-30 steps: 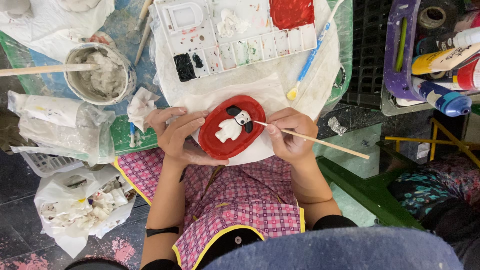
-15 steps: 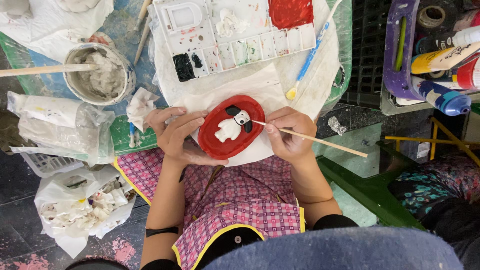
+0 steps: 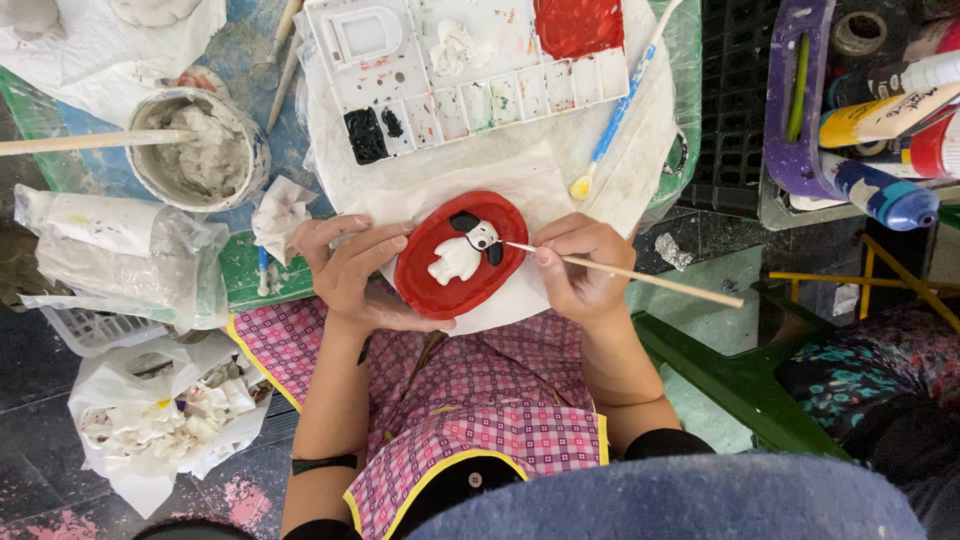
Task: The person paints a small white clay dog figure using black paint and a brush, occasionally dipping the brush in a water cup and wiping it on a tissue.
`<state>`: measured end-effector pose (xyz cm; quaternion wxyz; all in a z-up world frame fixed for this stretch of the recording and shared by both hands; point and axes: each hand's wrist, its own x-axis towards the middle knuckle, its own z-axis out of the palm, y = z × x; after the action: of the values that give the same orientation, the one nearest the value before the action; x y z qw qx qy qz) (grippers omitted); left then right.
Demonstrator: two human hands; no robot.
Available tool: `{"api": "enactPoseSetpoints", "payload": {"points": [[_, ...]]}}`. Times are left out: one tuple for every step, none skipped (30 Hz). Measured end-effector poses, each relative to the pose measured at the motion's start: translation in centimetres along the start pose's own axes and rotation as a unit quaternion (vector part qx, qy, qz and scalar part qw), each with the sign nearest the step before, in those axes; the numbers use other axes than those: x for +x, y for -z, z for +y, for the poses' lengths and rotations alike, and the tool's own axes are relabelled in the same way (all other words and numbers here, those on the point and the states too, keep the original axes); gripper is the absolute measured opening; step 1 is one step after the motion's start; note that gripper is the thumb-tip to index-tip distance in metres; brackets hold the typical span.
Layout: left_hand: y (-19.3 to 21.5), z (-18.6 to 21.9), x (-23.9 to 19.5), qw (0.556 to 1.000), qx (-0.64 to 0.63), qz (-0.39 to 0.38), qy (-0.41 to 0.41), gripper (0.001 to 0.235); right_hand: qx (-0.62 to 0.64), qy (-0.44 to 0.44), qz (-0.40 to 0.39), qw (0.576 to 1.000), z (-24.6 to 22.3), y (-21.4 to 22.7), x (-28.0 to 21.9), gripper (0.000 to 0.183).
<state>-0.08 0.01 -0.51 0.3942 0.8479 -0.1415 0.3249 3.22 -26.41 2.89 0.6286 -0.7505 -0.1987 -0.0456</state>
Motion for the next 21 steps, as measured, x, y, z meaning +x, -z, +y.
{"api": "enactPoseSetpoints", "payload": {"points": [[0.0,0.0,-0.1,1.000,0.000,-0.001,0.000,0.091,0.015,-0.008,0.005,1.000,0.0,0.2,-0.1,0.014],[0.0,0.0,-0.2,1.000,-0.001,-0.001,0.001,0.090,0.031,-0.020,0.016,0.999,-0.1,0.3,-0.2,0.014],[0.0,-0.1,-0.3,1.000,0.000,-0.001,0.001,0.090,0.047,-0.029,0.027,0.998,-0.2,0.4,-0.2,0.015],[0.0,-0.1,-0.3,1.000,-0.001,-0.003,0.004,0.089,0.064,-0.039,0.038,0.996,-0.3,0.5,-0.3,0.016],[0.0,-0.2,-0.4,1.000,-0.001,-0.004,0.007,0.089,0.084,-0.048,0.050,0.994,-0.4,0.5,-0.3,0.017],[0.0,-0.1,-0.4,1.000,-0.002,-0.004,0.010,0.089,0.104,-0.057,0.062,0.991,-0.5,0.5,-0.3,0.018],[0.0,-0.1,-0.4,1.000,-0.002,-0.004,0.012,0.089,0.124,-0.066,0.074,0.987,-0.6,0.5,-0.3,0.020],[0.0,0.0,-0.4,1.000,-0.003,-0.003,0.014,0.089,0.131,-0.073,0.085,0.985,-0.6,0.6,-0.2,0.020],[0.1,0.0,-0.4,1.000,-0.002,-0.002,0.016,0.089,0.140,-0.079,0.095,0.982,-0.5,0.6,-0.1,0.021],[0.1,0.0,-0.3,1.000,-0.002,-0.003,0.014,0.089,0.149,-0.085,0.105,0.980,-0.4,0.6,0.0,0.022],[0.1,0.1,-0.2,1.000,-0.001,-0.004,0.014,0.088,0.160,-0.079,0.112,0.977,-0.2,0.6,0.1,0.023],[0.2,0.2,-0.2,1.000,0.000,-0.005,0.014,0.088,0.172,-0.073,0.119,0.975,0.1,0.6,0.2,0.024],[0.3,0.4,-0.1,1.000,0.005,-0.002,0.012,0.086,0.184,-0.066,0.127,0.972,0.3,0.6,0.4,0.025],[0.3,0.6,0.0,1.000,0.010,0.000,0.011,0.084,0.195,-0.068,0.128,0.970,0.4,0.7,0.4,0.026],[0.4,0.8,0.1,1.000,0.014,0.002,0.009,0.082,0.205,-0.069,0.128,0.968,0.5,0.9,0.5,0.026],[0.4,1.0,0.2,1.000,0.012,0.003,0.010,0.079,0.215,-0.070,0.129,0.965,0.5,1.0,0.5,0.026],[0.4,1.3,0.3,1.000,0.009,0.005,0.011,0.077,0.223,-0.073,0.134,0.963,0.6,1.0,0.6,0.026],[0.4,1.5,0.4,1.000,0.006,0.007,0.012,0.074,0.231,-0.075,0.138,0.960,0.7,1.0,0.6,0.027],[0.5,1.8,0.5,1.000,0.006,0.004,0.008,0.073,0.238,-0.079,0.144,0.957,0.7,1.1,0.6,0.027],[0.6,1.9,0.6,1.000,0.007,0.000,0.004,0.072,0.248,-0.074,0.146,0.955,0.7,1.1,0.7,0.027],[0.7,2.0,0.7,1.000,0.007,-0.003,0.000,0.072,0.258,-0.067,0.149,0.952,0.8,1.1,0.7,0.027]]}}
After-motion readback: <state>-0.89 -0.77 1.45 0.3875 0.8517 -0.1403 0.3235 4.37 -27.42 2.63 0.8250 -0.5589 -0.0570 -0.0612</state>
